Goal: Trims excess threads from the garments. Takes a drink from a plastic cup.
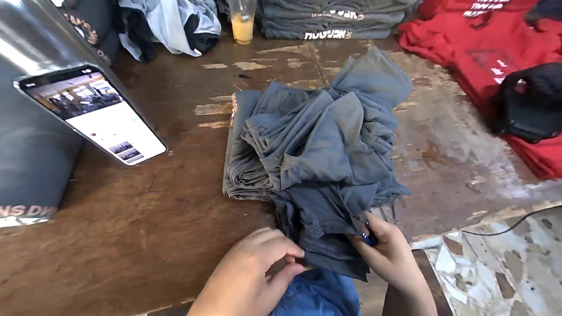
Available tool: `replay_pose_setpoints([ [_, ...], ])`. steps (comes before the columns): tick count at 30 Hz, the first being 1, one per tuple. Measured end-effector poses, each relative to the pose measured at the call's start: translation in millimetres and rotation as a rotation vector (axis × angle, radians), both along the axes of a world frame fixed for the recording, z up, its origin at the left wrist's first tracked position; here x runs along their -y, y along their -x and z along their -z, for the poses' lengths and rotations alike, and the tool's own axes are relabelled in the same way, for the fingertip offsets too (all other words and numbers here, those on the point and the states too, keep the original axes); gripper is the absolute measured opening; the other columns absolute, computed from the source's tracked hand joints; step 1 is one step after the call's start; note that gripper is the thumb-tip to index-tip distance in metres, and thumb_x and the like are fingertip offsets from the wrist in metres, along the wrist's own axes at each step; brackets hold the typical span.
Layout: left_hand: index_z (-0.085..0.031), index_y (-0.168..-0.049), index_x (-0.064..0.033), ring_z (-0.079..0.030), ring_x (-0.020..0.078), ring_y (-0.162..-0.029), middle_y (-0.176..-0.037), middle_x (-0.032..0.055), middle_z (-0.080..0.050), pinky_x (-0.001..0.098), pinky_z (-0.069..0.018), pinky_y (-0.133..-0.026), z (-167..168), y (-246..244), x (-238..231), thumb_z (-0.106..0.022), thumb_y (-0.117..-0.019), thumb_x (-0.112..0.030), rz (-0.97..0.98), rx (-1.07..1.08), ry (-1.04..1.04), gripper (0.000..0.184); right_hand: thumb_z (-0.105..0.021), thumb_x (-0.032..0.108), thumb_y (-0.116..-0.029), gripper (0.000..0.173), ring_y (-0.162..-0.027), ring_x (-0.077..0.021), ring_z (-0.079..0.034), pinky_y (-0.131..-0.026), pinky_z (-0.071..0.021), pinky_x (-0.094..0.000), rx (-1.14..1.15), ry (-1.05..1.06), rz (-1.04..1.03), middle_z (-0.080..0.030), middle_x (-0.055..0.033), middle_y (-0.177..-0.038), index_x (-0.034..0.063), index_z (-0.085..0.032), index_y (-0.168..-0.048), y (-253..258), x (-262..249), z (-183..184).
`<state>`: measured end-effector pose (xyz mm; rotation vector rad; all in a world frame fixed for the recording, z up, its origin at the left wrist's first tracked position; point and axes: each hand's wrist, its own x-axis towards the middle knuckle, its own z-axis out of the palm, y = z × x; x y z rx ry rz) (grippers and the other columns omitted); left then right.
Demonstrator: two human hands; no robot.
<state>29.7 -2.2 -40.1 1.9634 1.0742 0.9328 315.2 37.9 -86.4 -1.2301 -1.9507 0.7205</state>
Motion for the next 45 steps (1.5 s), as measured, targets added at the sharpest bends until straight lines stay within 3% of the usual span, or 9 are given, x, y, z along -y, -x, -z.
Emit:
replay_pose_setpoints([
  [5, -0.07, -0.131, -0.0222, -0.06, 0.0258, -0.101, -0.111, 0.0113, -0.062, 0.0374, -0.0534, -0.082, 22.1, -49.8, -11.4, -0.085, -0.0756, -0.037, -0.288, -0.187, -0.219, 0.06, -0.067, 0.019, -0.0875, 0.015, -0.071, 0.0078, -0.052, -0.065, -0.0439, -0.0079, -0.136, -0.103, -0.042, -0.055, 0.0045, -0.077, 0.0089, -0.056, -0.092, 16.9, 10.7, 5.2],
  [8, -0.077, -0.111, -0.0233, -0.063, 0.0277, -0.095, -0.099, 0.008, -0.063, 0.0406, -0.0534, -0.072, 34.3, -65.4, -25.5, -0.077, -0.0686, -0.015, -0.413, -0.218, -0.308, 0.044, -0.065, 0.014, -0.0909, 0.015, -0.078, -0.0015, -0.055, -0.071, -0.0476, -0.0127, -0.127, -0.224, -0.074, -0.055, -0.0015, -0.084, 0.0105, -0.051, -0.092, 35.9, 20.9, -2.4],
  [13, -0.073, -0.118, -0.0088, -0.071, 0.0201, -0.102, -0.109, 0.0095, -0.073, 0.0391, -0.0587, -0.086, 26.4, -42.3, -27.0, -0.054, -0.0851, 0.001, -0.431, 0.1, -0.061, 0.039, -0.063, 0.016, -0.0888, 0.022, -0.093, 0.0018, -0.057, -0.081, -0.0466, -0.0133, -0.007, -0.301, 0.109, -0.06, -0.003, -0.099, 0.0017, -0.056, -0.105, -7.2, 11.7, -14.0],
  [17, -0.072, -0.122, -0.0063, -0.067, 0.013, -0.112, -0.117, 0.009, -0.072, 0.0308, -0.0542, -0.099, 16.6, -36.5, -20.8, -0.051, -0.0927, 0.003, -0.309, 0.266, 0.093, 0.037, -0.065, 0.016, -0.0915, 0.017, -0.098, 0.0092, -0.059, -0.085, -0.0498, -0.0113, -0.12, -0.279, 0.041, -0.063, 0.0169, -0.106, 0.0208, -0.055, -0.105, -31.9, 4.4, -28.8],
  [22, -0.066, -0.125, -0.0005, -0.073, 0.0112, -0.082, -0.108, 0.0116, -0.073, 0.0293, -0.061, -0.073, -26.9, -32.6, -33.0, -0.041, -0.1027, -0.002, -0.2, 0.265, 0.203, 0.034, -0.068, 0.009, -0.0917, 0.02, -0.111, -0.0074, -0.067, -0.097, -0.0551, -0.0271, -0.388, -0.503, -0.017, -0.07, 0.0119, -0.112, 0.0243, -0.061, -0.102, -16.6, -11.9, -63.3],
  [27, -0.02, -0.163, -0.0043, -0.044, 0.0242, -0.146, -0.163, 0.0201, -0.034, 0.0389, -0.0412, -0.119, -19.3, -39.3, -55.0, -0.047, -0.1075, -0.015, -0.19, 0.615, 0.114, 0.063, -0.064, 0.038, -0.101, 0.036, -0.128, -0.027, -0.062, -0.104, -0.0561, -0.0431, -0.562, -0.314, -0.159, -0.061, -0.0024, -0.142, 0.0228, -0.054, -0.132, 13.8, -32.2, -62.8],
  [31, -0.058, -0.134, 0.0109, -0.067, 0.0244, -0.121, -0.129, 0.021, -0.068, 0.04, -0.0541, -0.105, -6.8, -40.1, -37.8, -0.056, -0.1031, -0.011, -0.153, 0.447, -0.154, 0.038, -0.058, 0.035, -0.1051, 0.015, -0.078, -0.0013, -0.07, -0.066, -0.0597, -0.0179, -0.442, -0.186, -0.168, -0.072, 0.0147, -0.101, 0.0341, -0.063, -0.119, 22.0, -9.4, -36.7],
  [36, -0.075, -0.118, -0.0155, -0.065, 0.0237, -0.119, -0.119, 0.0013, -0.073, 0.05, -0.0498, -0.101, 30.5, -38.0, -13.6, -0.073, -0.0919, -0.021, 0.105, -0.256, -0.161, 0.027, -0.07, 0.03, -0.0959, 0.016, -0.065, 0.0055, -0.052, -0.06, -0.0454, -0.0108, -0.153, -0.106, -0.139, -0.057, 0.0077, -0.076, 0.0162, -0.061, -0.098, 12.7, 13.0, 13.1],
  [45, -0.077, -0.096, -0.0161, -0.067, 0.0199, -0.103, -0.098, -0.0002, -0.072, 0.0414, -0.0519, -0.091, 41.3, -37.9, -14.1, -0.06, -0.0993, -0.024, 0.104, -0.319, -0.219, 0.019, -0.07, 0.026, -0.0856, 0.022, -0.108, -0.0119, -0.06, -0.096, -0.0455, -0.0249, 0.124, -0.242, -0.087, -0.069, -0.0057, -0.11, 0.0112, -0.055, -0.081, -11.6, 5.1, 18.8],
])
